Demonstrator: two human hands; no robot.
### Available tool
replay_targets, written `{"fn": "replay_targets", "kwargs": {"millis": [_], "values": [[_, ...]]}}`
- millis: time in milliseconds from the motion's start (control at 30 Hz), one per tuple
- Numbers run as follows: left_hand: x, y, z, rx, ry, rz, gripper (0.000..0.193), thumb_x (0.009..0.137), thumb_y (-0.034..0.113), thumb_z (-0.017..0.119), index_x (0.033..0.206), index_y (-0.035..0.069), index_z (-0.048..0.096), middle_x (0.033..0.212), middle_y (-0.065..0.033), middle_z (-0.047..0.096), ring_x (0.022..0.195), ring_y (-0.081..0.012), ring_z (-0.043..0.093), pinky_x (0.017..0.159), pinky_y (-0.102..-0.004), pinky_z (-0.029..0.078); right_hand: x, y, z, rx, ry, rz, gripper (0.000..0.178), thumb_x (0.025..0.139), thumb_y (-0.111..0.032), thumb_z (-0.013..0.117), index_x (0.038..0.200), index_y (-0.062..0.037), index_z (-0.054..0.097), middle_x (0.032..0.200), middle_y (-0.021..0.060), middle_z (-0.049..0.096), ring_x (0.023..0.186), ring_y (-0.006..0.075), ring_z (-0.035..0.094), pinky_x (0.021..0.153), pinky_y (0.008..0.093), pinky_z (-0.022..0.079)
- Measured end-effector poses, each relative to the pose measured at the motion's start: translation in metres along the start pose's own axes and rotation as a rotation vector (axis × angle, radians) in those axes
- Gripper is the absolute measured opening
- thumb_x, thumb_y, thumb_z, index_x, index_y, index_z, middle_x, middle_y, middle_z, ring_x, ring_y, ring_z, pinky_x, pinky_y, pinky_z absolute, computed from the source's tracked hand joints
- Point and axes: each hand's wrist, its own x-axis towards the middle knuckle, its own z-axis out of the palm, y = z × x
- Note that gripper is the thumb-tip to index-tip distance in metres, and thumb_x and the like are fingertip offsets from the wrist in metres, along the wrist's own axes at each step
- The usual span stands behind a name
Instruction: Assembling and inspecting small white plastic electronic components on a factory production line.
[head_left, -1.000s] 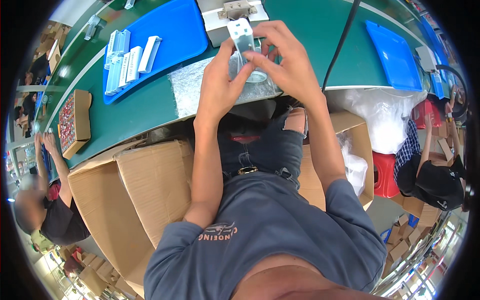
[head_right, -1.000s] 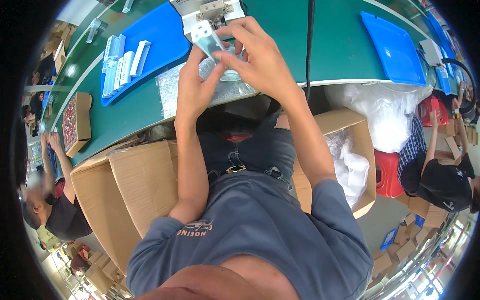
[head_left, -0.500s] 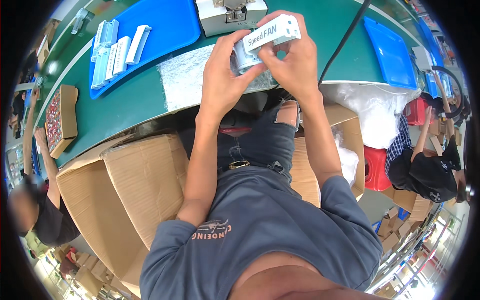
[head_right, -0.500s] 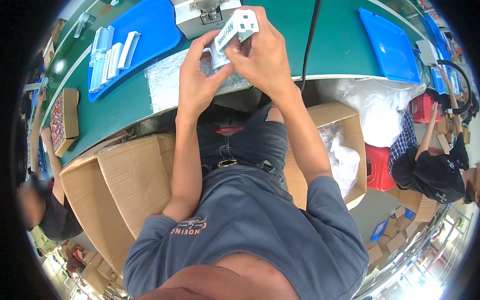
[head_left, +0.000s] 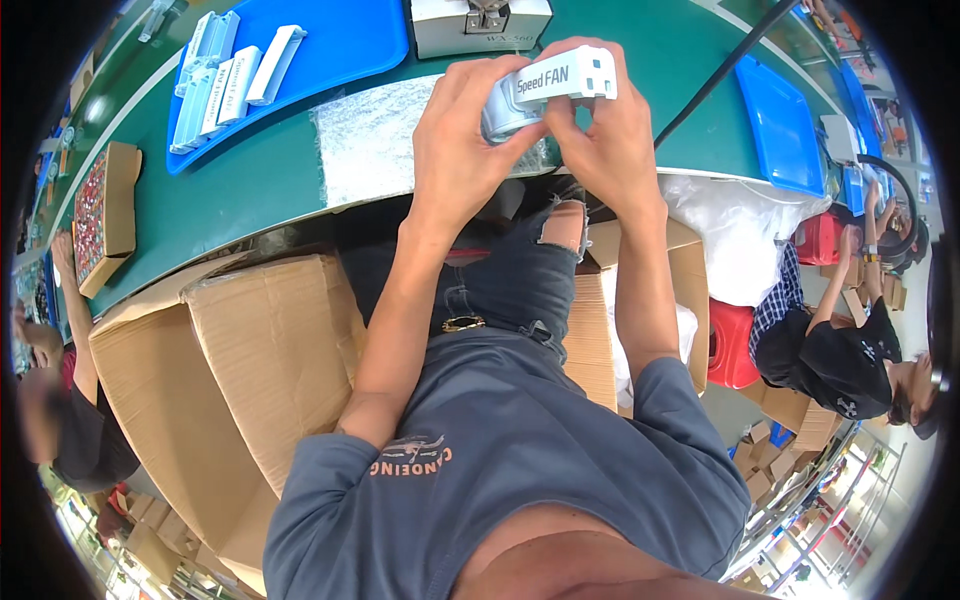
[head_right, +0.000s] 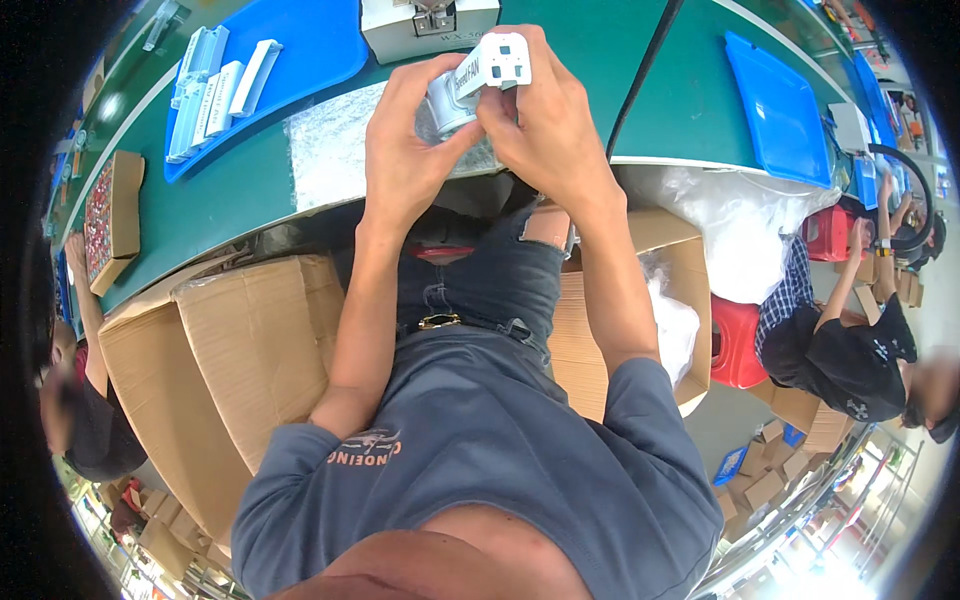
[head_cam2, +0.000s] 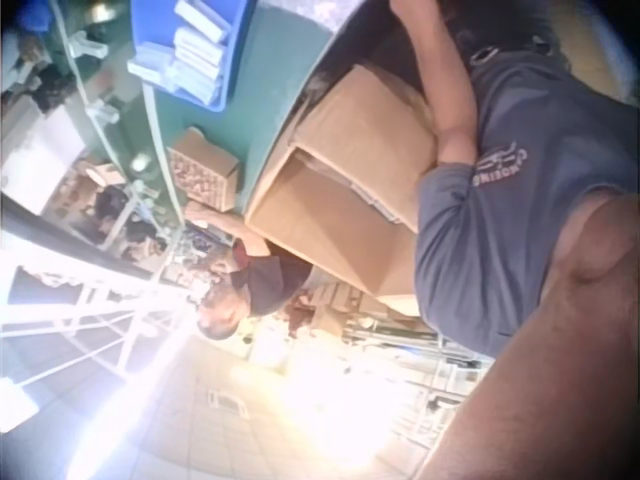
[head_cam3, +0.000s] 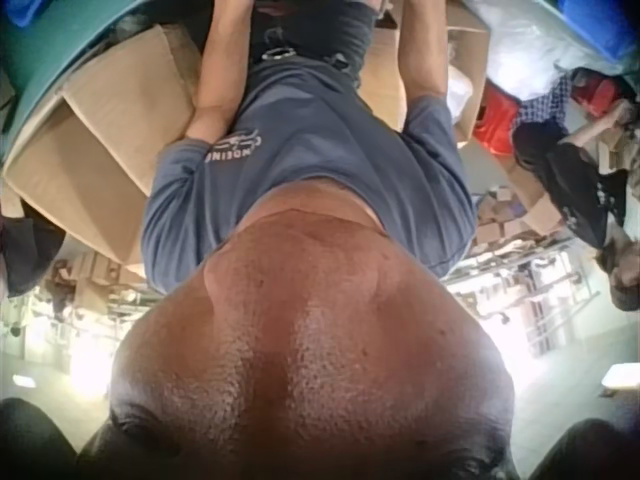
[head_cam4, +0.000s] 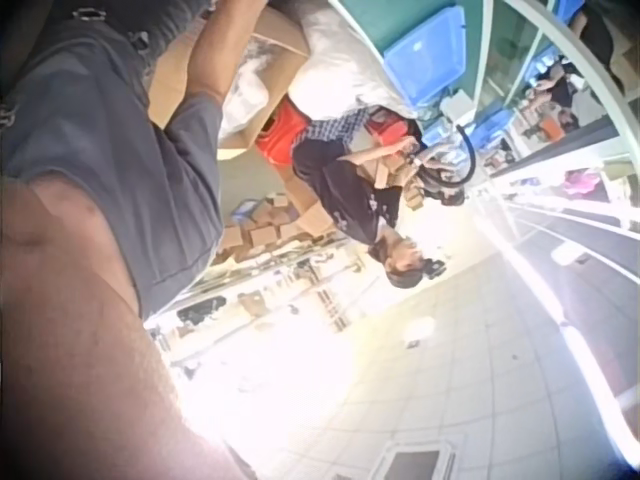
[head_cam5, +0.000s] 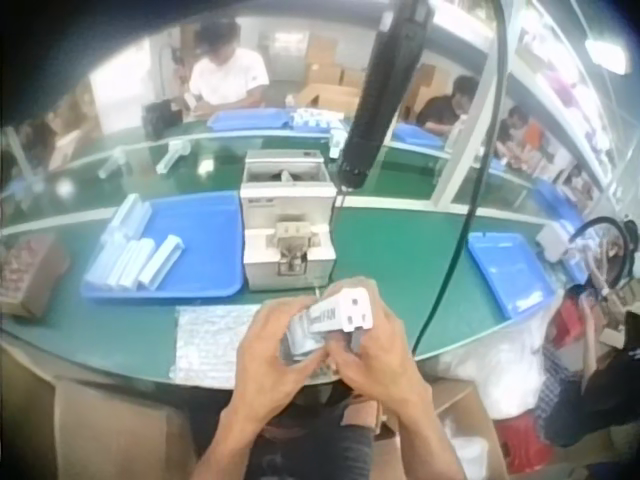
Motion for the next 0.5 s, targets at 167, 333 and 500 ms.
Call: {"fn": "replay_targets", "kwargs": {"millis": [167, 333, 500], "values": [[-0.001, -0.001, 0.001, 0.007, 0.021, 0.009, 0.049, 0.068, 0.014, 0.085, 0.112, 0.01, 0.066, 0.107, -0.0082, 0.065, 0.096, -0.029, 0.065, 0.078, -0.0367, 0.053, 0.003, 0.004, -0.005, -0.008, -0.042, -0.086, 0.034, 0.081, 0.006, 0.06, 0.113, -0.0003, 0.053, 0.093, 0.0129, 0.059, 0.071, 0.0249, 0.061, 0.063, 0.0341, 0.049], [-0.001, -0.001, 0.002, 0.005, 0.034, 0.001, 0.046, 0.065, 0.02, 0.087, 0.106, 0.01, 0.067, 0.102, -0.0064, 0.066, 0.09, -0.0277, 0.066, 0.072, -0.0355, 0.053, 0.004, 0.008, -0.01, 0.001, -0.105, -0.092, 0.033, 0.082, 0.005, 0.06, 0.114, 0.0001, 0.053, 0.095, 0.0131, 0.06, 0.073, 0.0257, 0.062, 0.064, 0.0342, 0.049], [0.0, -0.002, 0.005, 0.032, 0.047, -0.071, 0.049, 0.063, 0.024, 0.09, 0.104, 0.009, 0.068, 0.099, -0.006, 0.066, 0.087, -0.0267, 0.066, 0.072, -0.0353, 0.053, 0.001, -0.005, -0.009, -0.043, -0.012, 0.058, 0.02, 0.084, -0.001, 0.065, 0.101, 0.0008, 0.056, 0.086, 0.0133, 0.061, 0.068, 0.0227, 0.06, 0.06, 0.0321, 0.047]]}}
